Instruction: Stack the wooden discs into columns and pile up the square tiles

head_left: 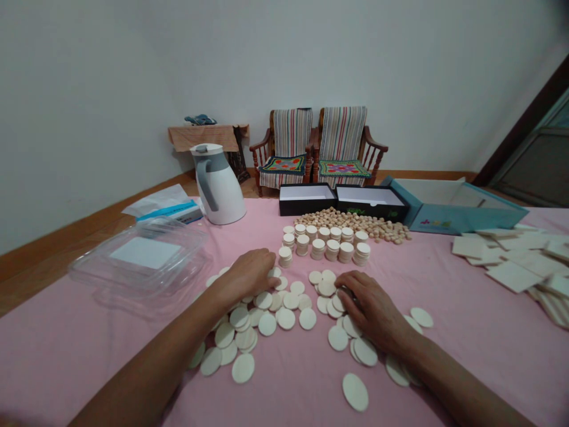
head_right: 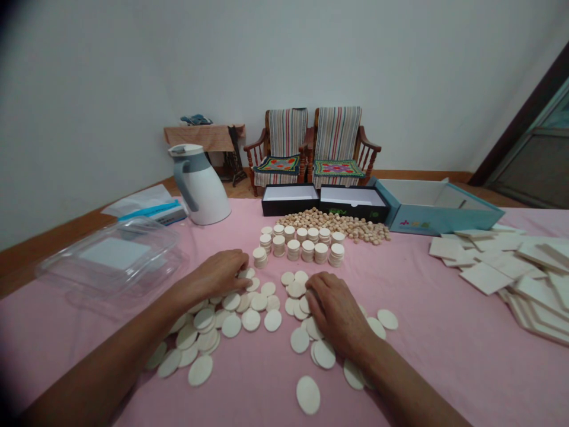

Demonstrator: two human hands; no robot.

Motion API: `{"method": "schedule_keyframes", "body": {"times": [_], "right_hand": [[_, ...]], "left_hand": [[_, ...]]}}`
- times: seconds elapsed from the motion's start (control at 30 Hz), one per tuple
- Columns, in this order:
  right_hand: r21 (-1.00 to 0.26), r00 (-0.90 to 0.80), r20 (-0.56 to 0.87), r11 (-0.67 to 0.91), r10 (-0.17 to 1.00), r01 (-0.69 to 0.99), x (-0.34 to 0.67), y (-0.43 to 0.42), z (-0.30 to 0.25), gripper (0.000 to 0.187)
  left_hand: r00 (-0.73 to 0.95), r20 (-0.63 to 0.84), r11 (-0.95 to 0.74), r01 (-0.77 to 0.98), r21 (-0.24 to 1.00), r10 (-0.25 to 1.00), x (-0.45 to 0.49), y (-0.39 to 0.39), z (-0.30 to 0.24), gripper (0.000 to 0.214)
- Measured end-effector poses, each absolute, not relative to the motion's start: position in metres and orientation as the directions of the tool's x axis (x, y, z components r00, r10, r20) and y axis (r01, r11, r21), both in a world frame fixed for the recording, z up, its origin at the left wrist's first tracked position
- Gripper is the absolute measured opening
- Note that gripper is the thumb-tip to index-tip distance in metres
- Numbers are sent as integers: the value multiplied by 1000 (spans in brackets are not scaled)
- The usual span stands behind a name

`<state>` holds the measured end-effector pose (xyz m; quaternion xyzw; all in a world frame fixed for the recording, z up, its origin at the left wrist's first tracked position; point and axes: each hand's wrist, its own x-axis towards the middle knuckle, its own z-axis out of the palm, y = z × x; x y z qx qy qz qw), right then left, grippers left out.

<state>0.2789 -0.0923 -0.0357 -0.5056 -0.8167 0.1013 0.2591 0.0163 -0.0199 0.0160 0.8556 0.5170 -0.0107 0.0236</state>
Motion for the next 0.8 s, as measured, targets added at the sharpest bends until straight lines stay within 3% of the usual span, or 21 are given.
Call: {"method": "schedule_keyframes", "body": {"times": [0.13, 0.37, 0.57, 0.8], "right_hand": [[-428, -354, 310, 462, 882, 777, 279, -93, -36, 19], [-433, -356, 314, 466, 880, 771, 279, -92, -36, 19], [-438, -354, 306, 461, 884, 772, 278, -92, -36, 20], [-446, -351, 299, 455, 887, 770, 279, -93, -36, 20]], "left_hand": [[448, 0, -446, 890, 91, 894, 13, -17, 20, 18], [462, 365, -577, 743, 339, 808, 20, -7, 15, 21], [432, 393, -574, 714, 401, 812, 23, -3, 9, 35], [422, 390, -565, 714, 413, 818, 25, -2, 6, 36]]}}
